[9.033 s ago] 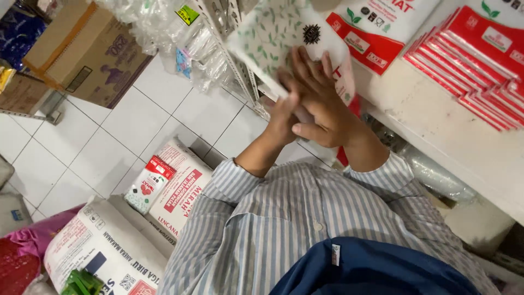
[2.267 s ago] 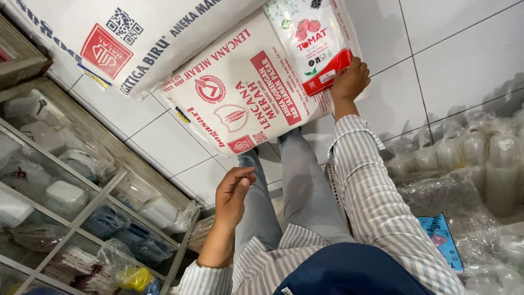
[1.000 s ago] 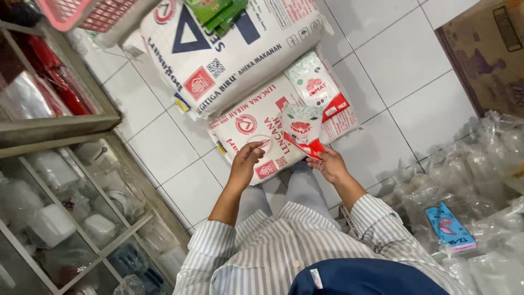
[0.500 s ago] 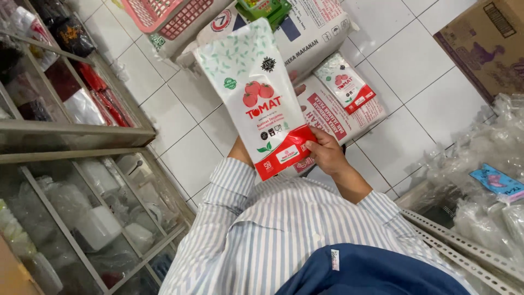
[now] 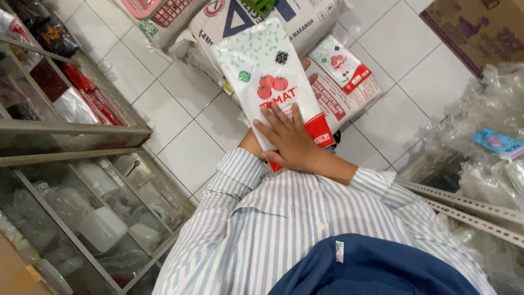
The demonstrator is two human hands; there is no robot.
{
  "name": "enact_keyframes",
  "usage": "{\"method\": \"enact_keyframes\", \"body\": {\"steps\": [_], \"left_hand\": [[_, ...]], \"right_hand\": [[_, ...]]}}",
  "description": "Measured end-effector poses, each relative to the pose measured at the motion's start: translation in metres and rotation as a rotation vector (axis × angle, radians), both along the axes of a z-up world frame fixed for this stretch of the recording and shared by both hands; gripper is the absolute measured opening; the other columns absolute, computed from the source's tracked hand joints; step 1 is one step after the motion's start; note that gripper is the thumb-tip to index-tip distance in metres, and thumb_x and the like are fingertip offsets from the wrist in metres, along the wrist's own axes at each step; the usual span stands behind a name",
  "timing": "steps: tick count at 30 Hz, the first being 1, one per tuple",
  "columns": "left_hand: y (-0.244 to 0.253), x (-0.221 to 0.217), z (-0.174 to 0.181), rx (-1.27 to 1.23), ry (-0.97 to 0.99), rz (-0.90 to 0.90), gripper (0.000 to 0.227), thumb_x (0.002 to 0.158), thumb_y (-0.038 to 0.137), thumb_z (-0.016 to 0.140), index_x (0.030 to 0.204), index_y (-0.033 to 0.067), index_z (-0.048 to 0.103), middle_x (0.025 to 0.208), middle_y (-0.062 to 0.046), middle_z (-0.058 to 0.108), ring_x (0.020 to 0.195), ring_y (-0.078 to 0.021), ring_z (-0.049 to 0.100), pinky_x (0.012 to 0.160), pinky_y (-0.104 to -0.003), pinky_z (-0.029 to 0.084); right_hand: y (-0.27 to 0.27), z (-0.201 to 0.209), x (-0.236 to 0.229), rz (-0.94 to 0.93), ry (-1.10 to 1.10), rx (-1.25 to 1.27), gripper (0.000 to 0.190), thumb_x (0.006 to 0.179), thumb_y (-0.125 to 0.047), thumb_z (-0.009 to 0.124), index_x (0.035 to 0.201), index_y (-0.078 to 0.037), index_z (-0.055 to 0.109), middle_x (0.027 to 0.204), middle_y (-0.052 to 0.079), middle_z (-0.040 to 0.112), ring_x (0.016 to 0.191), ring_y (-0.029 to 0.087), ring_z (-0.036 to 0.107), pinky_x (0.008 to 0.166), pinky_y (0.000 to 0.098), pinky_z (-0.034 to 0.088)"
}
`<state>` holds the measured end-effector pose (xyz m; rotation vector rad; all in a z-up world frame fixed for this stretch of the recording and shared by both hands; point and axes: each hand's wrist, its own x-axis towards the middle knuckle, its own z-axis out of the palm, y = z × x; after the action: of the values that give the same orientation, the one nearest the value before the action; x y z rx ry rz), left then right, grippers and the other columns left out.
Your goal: The person repeatedly picks up white and red packaged items from the floor and places them onto a nearby shelf. The person handles the packages one at a time, lifting them from a pile and arranging them on the shelf.
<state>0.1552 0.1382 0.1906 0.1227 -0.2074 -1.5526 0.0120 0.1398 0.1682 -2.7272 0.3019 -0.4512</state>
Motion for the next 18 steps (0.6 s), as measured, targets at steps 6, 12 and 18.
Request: {"method": "enact_keyframes", "body": {"steps": [6,12,18], "left_hand": [[-0.009,-0.009,0.002,-0.029,0.005,-0.077,0.073,0.104,0.060,0.040,0.158,0.0133,0.029,0.149,-0.018,0.043,0.133,-0.0327,0.045,0.110,-0.047,0.042],[-0.008,-0.040,-0.004,-0.018,0.046,-0.154,0.075,0.104,0.061,0.040,0.160,0.0136,0.025,0.150,-0.018,0.041,0.133,-0.0332,0.043,0.111,-0.047,0.040],[-0.005,-0.077,-0.003,-0.021,0.047,-0.235,0.077,0.105,0.062,0.040,0.162,0.0139,0.022,0.150,-0.019,0.039,0.133,-0.0337,0.041,0.112,-0.046,0.039]], "right_hand": [[-0.034,0.007,-0.011,-0.371,0.047,-0.066,0.086,0.100,-0.058,0.061,0.163,-0.007,0.031,0.171,0.026,0.016,0.158,0.047,0.009,0.121,0.0708,0.000],[-0.026,0.019,-0.002,-0.211,0.056,-0.027,0.090,0.096,-0.061,0.062,0.161,-0.006,0.034,0.168,0.027,0.018,0.156,0.048,0.013,0.119,0.0733,-0.001],[-0.067,0.040,-0.051,-0.662,0.159,-0.075,0.083,0.103,-0.058,0.061,0.161,-0.006,0.034,0.167,0.034,0.017,0.153,0.056,0.012,0.115,0.0744,0.001]]}}
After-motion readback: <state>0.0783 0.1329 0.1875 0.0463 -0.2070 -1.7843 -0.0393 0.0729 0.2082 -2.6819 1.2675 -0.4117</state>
